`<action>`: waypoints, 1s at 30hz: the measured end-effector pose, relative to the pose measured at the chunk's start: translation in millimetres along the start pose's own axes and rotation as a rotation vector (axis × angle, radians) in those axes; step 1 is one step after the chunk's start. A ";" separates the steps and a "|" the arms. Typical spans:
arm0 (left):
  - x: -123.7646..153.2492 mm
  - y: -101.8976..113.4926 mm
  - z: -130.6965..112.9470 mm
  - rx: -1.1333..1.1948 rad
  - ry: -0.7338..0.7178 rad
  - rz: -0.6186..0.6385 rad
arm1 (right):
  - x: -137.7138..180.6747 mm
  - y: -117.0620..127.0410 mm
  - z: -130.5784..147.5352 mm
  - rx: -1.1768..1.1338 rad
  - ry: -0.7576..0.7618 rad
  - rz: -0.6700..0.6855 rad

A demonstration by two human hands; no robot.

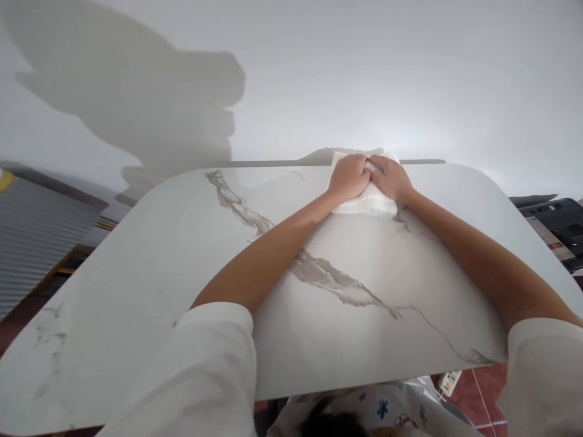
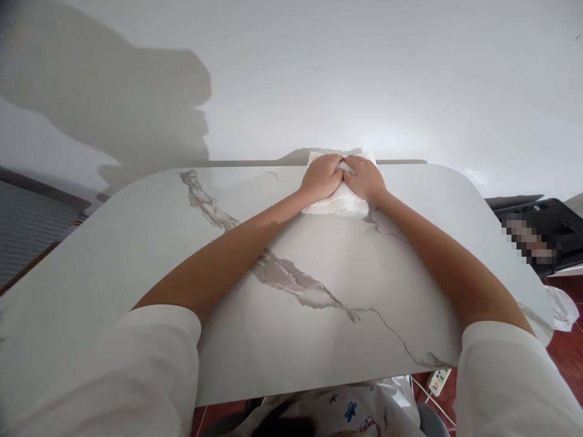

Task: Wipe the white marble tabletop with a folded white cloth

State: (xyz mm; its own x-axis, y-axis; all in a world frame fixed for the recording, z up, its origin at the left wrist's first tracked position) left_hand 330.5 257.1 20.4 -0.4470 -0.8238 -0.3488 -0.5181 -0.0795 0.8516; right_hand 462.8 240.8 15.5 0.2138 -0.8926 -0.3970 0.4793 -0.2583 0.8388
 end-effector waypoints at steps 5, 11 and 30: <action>-10.0 -3.0 5.4 0.010 -0.004 0.026 | -6.7 -2.6 -8.8 -0.006 -0.006 -0.011; -4.0 -5.7 1.5 0.005 0.005 0.009 | -4.2 -4.9 -8.6 0.044 0.014 -0.001; 109.0 16.7 -54.4 -0.112 -0.091 0.021 | 108.2 12.7 61.7 0.172 0.020 -0.002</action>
State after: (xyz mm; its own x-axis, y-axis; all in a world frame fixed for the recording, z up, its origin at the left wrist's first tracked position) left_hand 312.8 135.5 17.9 -0.5242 -0.7718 -0.3599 -0.4251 -0.1291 0.8959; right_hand 439.5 118.1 6.2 0.2310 -0.8849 -0.4044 0.3274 -0.3207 0.8888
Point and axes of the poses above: each hand's wrist, its own x-axis away from the middle knuckle, its own y-axis out of the back of the hand, z = x × y, the point moved 2 cm from there along -x, towards the middle knuckle, and after that the axes turned 1 degree about x, right-handed, at the moved point
